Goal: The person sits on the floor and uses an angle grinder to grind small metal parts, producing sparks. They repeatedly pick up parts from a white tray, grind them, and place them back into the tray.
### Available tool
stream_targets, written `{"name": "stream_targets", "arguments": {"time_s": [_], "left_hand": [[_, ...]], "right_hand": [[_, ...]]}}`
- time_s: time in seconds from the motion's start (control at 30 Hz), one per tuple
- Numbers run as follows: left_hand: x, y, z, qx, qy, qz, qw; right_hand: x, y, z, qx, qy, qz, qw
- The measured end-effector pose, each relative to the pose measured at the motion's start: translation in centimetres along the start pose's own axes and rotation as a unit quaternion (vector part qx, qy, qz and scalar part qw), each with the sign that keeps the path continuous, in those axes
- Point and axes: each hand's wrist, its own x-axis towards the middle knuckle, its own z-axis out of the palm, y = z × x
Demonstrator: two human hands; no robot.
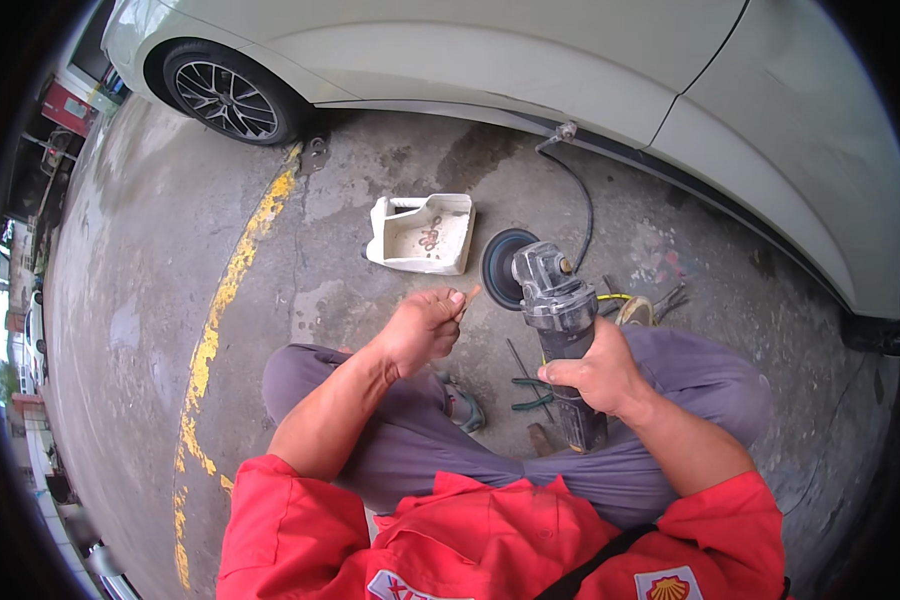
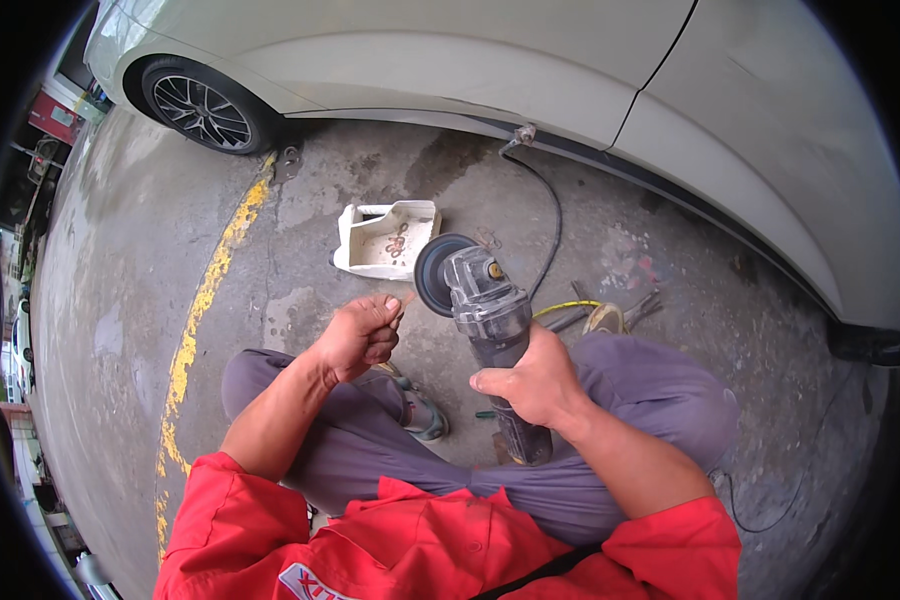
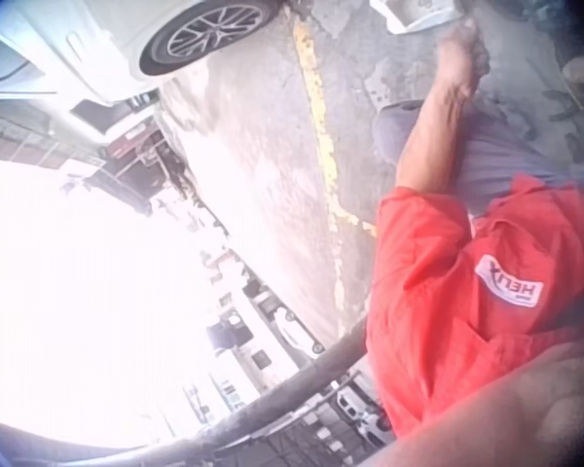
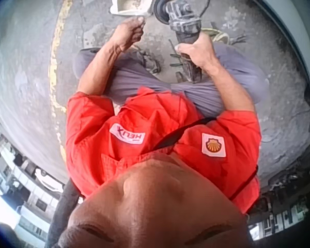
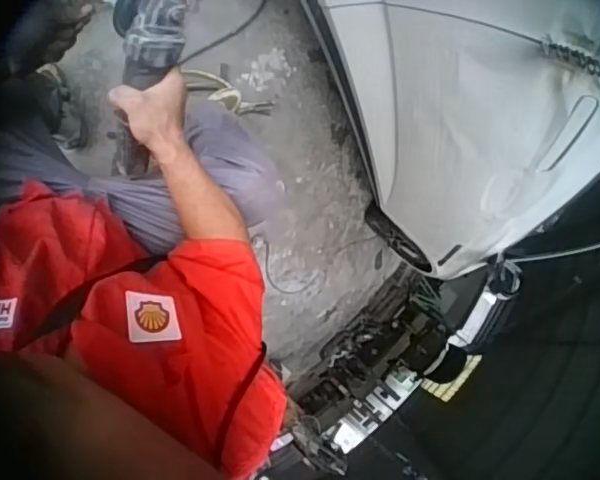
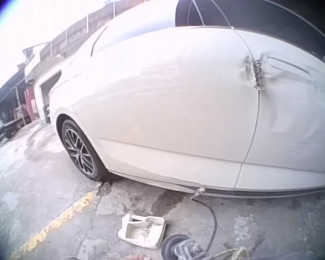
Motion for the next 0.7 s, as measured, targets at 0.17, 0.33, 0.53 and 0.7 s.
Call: {"name": "stream_targets", "arguments": {"time_s": [0.17, 0.33, 0.53, 0.7], "left_hand": [[0.2, -0.9, 0.1, 0.024, -0.026, 0.014, 0.999], [0.1, -1.4, -1.3, 0.018, 0.07, 0.032, 0.997], [0.8, -2.5, -0.1, 0.068, 0.135, 0.063, 0.986], [1.3, -2.2, -0.1, 0.055, 0.125, 0.072, 0.988]], "right_hand": [[0.0, -0.3, 0.1, -0.01, 0.002, 0.019, 1.0], [0.0, 0.3, 0.1, -0.006, 0.027, 0.007, 1.0], [0.2, 0.9, 0.0, -0.014, 0.049, 0.002, 0.999], [0.3, 1.1, -0.4, -0.011, 0.034, 0.006, 0.999]]}}
